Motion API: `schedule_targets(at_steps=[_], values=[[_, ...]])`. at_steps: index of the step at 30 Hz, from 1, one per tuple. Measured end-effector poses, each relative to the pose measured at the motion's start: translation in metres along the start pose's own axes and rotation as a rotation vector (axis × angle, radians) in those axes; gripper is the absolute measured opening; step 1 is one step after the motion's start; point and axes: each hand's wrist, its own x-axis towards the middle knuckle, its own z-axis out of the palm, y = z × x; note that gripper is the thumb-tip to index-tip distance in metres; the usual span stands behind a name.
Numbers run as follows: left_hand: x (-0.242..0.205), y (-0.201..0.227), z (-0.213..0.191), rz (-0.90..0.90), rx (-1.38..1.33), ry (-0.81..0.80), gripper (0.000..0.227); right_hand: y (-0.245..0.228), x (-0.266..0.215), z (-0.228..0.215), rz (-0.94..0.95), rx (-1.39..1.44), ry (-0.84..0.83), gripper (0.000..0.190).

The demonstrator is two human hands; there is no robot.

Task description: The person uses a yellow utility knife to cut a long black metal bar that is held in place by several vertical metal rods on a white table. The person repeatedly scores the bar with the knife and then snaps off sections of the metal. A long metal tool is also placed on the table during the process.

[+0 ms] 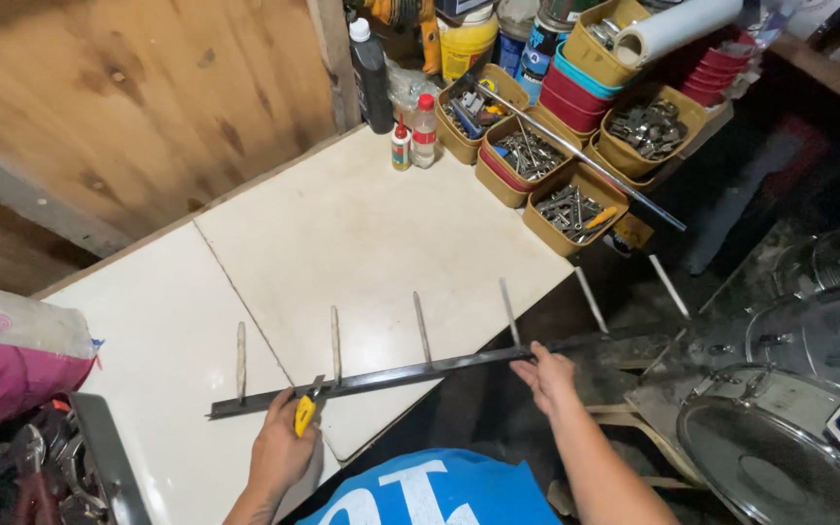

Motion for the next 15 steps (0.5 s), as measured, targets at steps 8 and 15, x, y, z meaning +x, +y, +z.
schedule_targets(at_steps=[8,15], values=[[0.006,-0.022,-0.012,-0.092,0.038,0.057,0.051,0.017,-0.014,0.043,0.132,-0.054,-0.086,0.03],[-0.004,-0.014,-0.004,-0.122,0.001,0.207,0.055,-0.004,-0.037,0.041,0.147,-0.497,-0.199,0.055]])
